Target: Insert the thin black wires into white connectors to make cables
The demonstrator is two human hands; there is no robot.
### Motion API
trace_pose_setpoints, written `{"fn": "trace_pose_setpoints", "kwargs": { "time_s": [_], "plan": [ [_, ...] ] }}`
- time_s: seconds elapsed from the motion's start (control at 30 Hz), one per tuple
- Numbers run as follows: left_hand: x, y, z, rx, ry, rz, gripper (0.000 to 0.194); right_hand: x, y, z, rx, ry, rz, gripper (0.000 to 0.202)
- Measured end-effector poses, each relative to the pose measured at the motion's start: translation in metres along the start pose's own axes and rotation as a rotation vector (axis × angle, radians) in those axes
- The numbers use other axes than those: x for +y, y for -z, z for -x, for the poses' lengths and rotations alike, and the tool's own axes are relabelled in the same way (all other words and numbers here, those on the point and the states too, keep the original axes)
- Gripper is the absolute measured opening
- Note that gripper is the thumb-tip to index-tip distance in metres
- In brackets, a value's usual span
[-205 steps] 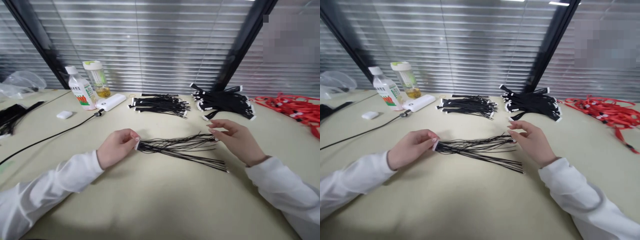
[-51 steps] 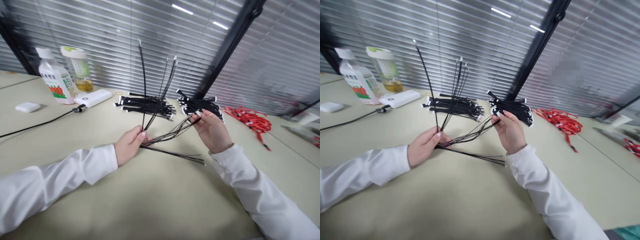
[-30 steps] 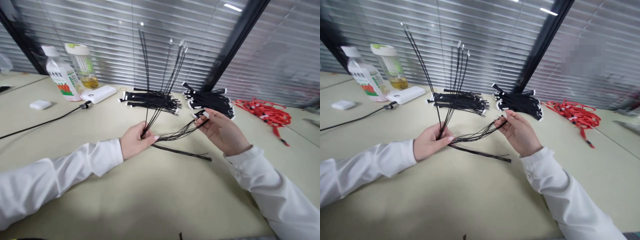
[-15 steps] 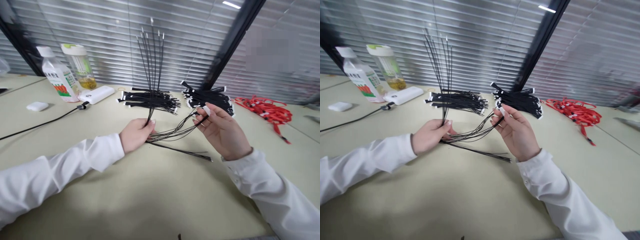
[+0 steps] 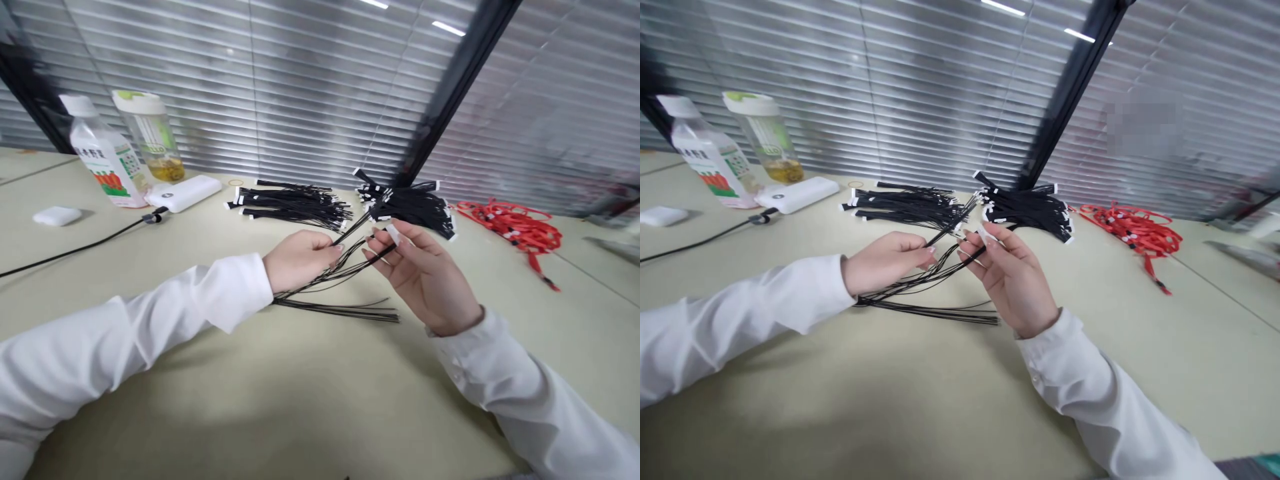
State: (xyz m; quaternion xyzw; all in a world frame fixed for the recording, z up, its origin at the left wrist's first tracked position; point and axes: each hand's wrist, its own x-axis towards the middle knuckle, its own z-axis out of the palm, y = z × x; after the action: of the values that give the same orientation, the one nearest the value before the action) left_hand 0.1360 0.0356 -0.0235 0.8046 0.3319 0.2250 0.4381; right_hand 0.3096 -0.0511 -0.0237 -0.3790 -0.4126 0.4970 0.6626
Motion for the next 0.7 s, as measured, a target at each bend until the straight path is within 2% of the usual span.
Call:
{"fn": "trace_pose_setpoints", "kwargs": {
  "time_s": [0.17,0.33,0.43,0.53,0.7],
  "plan": [
    [-0.001,0.003,0.000,-0.049,0.041,-0.092,0.035,-0.001,-0.002,0.001,0.021,-0.001,0.003,0.013],
    [-0.007,0.001,0.001,-0.023,0.063,-0.110,0.037,-0.002,-0.002,0.000,0.038,-0.003,0.001,0.013],
    [-0.008,0.004,0.002,0.065,0.042,-0.109,0.036,-0.002,0.002,-0.003,0.060,-0.008,-0.001,0.012],
    [-0.007,0.009,0.002,0.193,-0.038,-0.098,0.035,0.000,0.007,-0.006,0.069,-0.018,-0.007,0.012],
    [-0.002,0.012,0.004,0.325,-0.138,-0.084,0.038,0.003,0.009,-0.006,0.095,-0.018,-0.017,0.024]
  ]
}}
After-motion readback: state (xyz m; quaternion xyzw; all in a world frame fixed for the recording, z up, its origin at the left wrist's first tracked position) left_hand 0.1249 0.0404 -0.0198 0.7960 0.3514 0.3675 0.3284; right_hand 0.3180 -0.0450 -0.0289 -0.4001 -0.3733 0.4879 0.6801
